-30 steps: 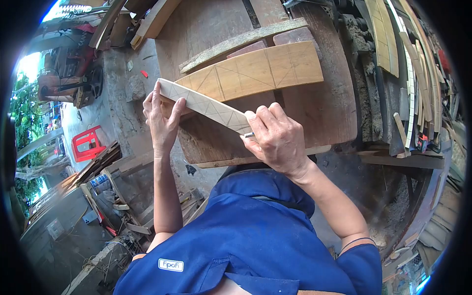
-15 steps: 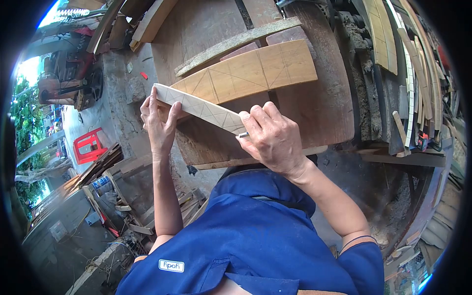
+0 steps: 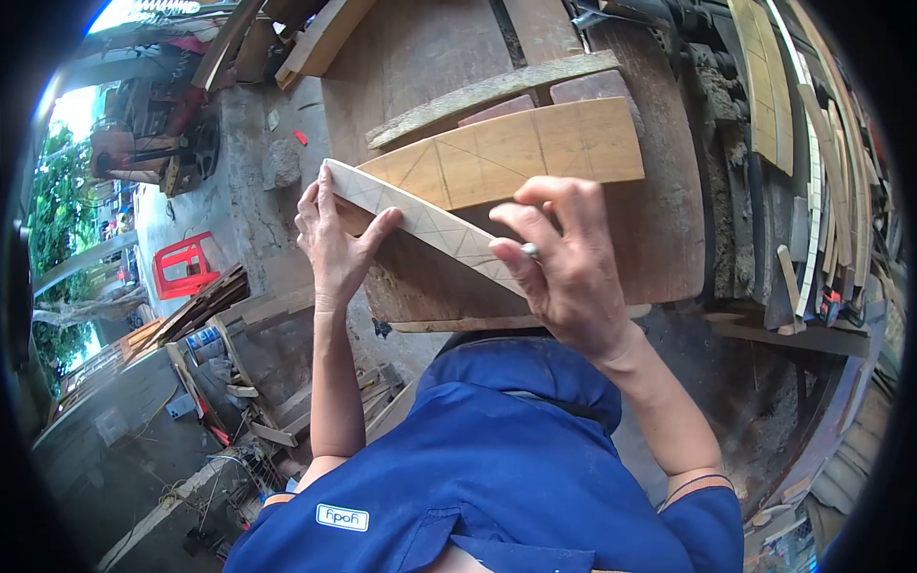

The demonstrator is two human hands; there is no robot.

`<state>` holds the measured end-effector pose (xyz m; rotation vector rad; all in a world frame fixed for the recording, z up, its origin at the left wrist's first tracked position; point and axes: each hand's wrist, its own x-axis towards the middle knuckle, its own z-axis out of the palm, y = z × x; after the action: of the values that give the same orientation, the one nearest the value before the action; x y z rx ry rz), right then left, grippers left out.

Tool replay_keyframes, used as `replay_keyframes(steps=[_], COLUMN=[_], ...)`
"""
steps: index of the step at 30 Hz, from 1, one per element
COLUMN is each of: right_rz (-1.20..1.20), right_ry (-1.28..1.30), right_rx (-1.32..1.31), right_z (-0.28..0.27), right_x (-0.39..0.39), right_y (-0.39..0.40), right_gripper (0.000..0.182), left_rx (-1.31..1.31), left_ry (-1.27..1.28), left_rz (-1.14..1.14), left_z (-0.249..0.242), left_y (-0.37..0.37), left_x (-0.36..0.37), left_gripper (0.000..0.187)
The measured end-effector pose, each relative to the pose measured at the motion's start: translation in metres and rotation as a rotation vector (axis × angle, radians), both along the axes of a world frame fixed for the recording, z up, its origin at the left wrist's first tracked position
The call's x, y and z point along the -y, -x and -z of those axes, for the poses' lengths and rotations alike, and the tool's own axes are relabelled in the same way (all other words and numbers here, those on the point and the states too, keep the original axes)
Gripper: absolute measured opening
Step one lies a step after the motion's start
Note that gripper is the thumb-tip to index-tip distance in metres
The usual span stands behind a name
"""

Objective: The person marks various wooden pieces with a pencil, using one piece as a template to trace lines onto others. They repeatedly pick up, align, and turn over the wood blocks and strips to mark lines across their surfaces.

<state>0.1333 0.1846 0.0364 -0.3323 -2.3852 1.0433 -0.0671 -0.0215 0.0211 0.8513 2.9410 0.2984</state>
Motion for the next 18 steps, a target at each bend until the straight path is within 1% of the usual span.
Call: replay_keyframes(steps=[2,3,5,6,7,10,11,13,18], right_rz=[0.024,0.023,0.006,0.000,-0.001,-0.126,-0.129,-0.200,-0.267], right_ry=[0.094,0.092,0.448,0.534,0.532,0.754,0.753,0.653,0.589], right_rx=[0.022,0.021,-0.070,-0.043,-0.045,-0.048,-0.047,-0.034,-0.009], right_z=[-0.008,-0.008,-0.008,-0.008,-0.004,0.014,0.017,0.027,0.042], right_x=[-0.009,-0.010,-0.010,-0.010,-0.009,0.005,0.007,0.013,0.025], right_y=[0.001,0.008,0.030,0.041,0.052,0.081,0.090,0.107,0.134], right_gripper=[0.024,0.024,0.028,0.028,0.028,0.025,0.025,0.025,0.024], left_rx=[-0.007,-0.007,-0.005,-0.005,-0.007,-0.001,-0.002,-0.001,-0.016], left_ry=[0.002,0.002,0.008,0.016,0.014,0.002,0.010,0.018,0.007], left_rz=[0.000,0.004,0.001,-0.003,-0.003,-0.004,-0.007,-0.014,0.001], left_z=[0.000,0.001,0.002,0.002,0.001,0.001,0.001,0.001,0.001], left_y=[0.000,0.000,-0.001,-0.001,0.000,-0.001,-0.001,-0.002,-0.002], left_x=[0.000,0.000,0.001,0.001,0.000,0.000,-0.001,0.000,-0.001], left_gripper=[0.121,0.121,0.121,0.121,0.121,0.121,0.121,0.121,0.123])
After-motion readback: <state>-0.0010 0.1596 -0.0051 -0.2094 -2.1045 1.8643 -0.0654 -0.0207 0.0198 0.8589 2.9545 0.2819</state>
